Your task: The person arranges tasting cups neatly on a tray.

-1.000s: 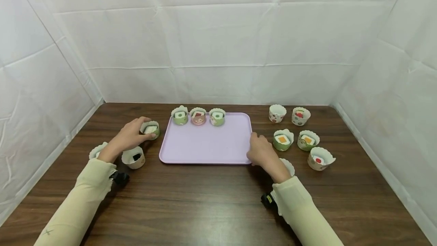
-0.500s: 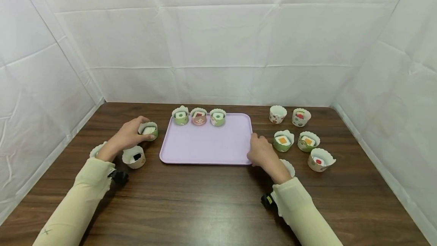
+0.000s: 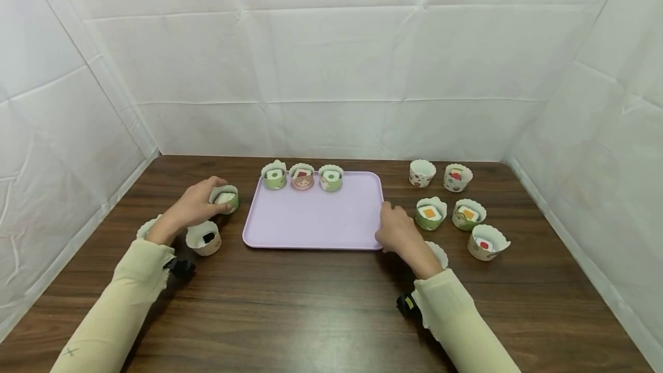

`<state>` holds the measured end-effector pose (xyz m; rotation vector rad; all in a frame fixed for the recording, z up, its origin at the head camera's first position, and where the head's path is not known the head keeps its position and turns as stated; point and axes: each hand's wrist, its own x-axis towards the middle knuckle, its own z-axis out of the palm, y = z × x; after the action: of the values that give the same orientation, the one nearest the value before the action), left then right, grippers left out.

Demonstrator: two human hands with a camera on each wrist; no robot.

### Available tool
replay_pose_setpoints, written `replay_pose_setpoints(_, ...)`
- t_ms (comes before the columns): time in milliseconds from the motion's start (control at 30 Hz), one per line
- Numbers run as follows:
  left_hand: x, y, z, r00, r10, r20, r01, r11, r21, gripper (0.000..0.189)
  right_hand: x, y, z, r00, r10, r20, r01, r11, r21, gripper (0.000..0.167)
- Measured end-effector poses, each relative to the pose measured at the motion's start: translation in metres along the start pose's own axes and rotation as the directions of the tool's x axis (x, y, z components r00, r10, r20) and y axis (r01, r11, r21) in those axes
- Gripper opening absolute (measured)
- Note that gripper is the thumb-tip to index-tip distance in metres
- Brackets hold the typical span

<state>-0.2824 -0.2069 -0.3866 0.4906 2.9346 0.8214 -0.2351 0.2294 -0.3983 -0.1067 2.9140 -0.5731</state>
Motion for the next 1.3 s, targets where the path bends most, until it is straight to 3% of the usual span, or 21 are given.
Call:
replay_pose_setpoints(767, -0.0009, 0.0019, -0.0026, 0.999, -0.016, -0.033, 0.016, 1.000, -0.020, 0.061, -0.0009, 0.0007, 0.0003, 0.999, -0.036, -0.037, 0.034, 0.997, -0.065, 0.058)
replay_pose_setpoints(1300, 0.0042, 0.0042, 0.0021, 0.994, -0.026, -0.104, 0.022, 0.999, -0.044, 0.063, -0.0005, -0.0008, -0.0002, 1.000, -0.010, -0.010, 0.010, 1.000, -0.022, 0.058)
